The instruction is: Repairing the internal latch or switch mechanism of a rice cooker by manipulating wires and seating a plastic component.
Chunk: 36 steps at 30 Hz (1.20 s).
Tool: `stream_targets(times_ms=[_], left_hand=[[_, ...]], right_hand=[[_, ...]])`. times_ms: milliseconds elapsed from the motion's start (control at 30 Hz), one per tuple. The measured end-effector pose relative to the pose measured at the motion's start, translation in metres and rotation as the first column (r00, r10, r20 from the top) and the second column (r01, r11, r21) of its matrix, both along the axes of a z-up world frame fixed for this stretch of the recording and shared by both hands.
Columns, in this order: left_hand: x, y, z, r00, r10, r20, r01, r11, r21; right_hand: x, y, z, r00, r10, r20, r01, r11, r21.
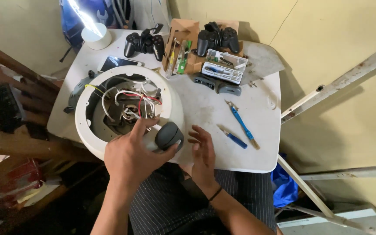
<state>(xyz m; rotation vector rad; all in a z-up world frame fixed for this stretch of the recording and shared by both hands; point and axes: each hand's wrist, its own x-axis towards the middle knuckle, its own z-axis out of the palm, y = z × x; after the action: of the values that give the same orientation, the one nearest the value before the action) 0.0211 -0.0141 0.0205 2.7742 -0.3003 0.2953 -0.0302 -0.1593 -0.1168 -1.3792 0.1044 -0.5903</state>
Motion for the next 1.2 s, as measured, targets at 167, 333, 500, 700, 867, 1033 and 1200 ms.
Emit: stream_targets(times_ms=[167, 333, 500, 700, 867, 1033, 1200], left_hand=[[-0.001, 0.006, 0.053, 0.980, 0.046, -0.192, -0.072, 0.989, -0.132], [-0.001, 0.008, 0.112, 0.912, 0.021, -0.409, -0.259, 0.804, -0.536], [0.001, 0.009, 0.123, 0.866, -0.100, -0.490, -0.251, 0.761, -0.599], [0.014, 0.027, 0.135, 0.882, -0.176, -0.438, -0.147, 0.779, -0.609], [0.018, 0.026, 0.145, 0.845, -0.119, -0.521, -0.264, 0.756, -0.600], [0.020, 0.036, 0.125, 0.889, -0.171, -0.425, -0.169, 0.739, -0.652], [0.009, 0.034, 0.149, 0.842, -0.154, -0.517, -0.211, 0.788, -0.579]], right_hand=[[0.008, -0.023, 0.033, 0.820, 0.245, -0.517, -0.031, 0.921, 0.388], [-0.009, -0.028, 0.059, 0.733, 0.559, -0.387, -0.139, 0.680, 0.720], [-0.028, -0.025, 0.075, 0.827, 0.561, -0.033, -0.357, 0.571, 0.739], [-0.040, -0.017, 0.106, 0.838, 0.543, 0.055, -0.381, 0.510, 0.771], [-0.040, -0.012, 0.128, 0.824, 0.547, 0.148, -0.478, 0.530, 0.701], [-0.042, -0.009, 0.134, 0.848, 0.521, 0.096, -0.445, 0.603, 0.663], [-0.046, 0.005, 0.147, 0.856, 0.461, 0.233, -0.491, 0.588, 0.643]])
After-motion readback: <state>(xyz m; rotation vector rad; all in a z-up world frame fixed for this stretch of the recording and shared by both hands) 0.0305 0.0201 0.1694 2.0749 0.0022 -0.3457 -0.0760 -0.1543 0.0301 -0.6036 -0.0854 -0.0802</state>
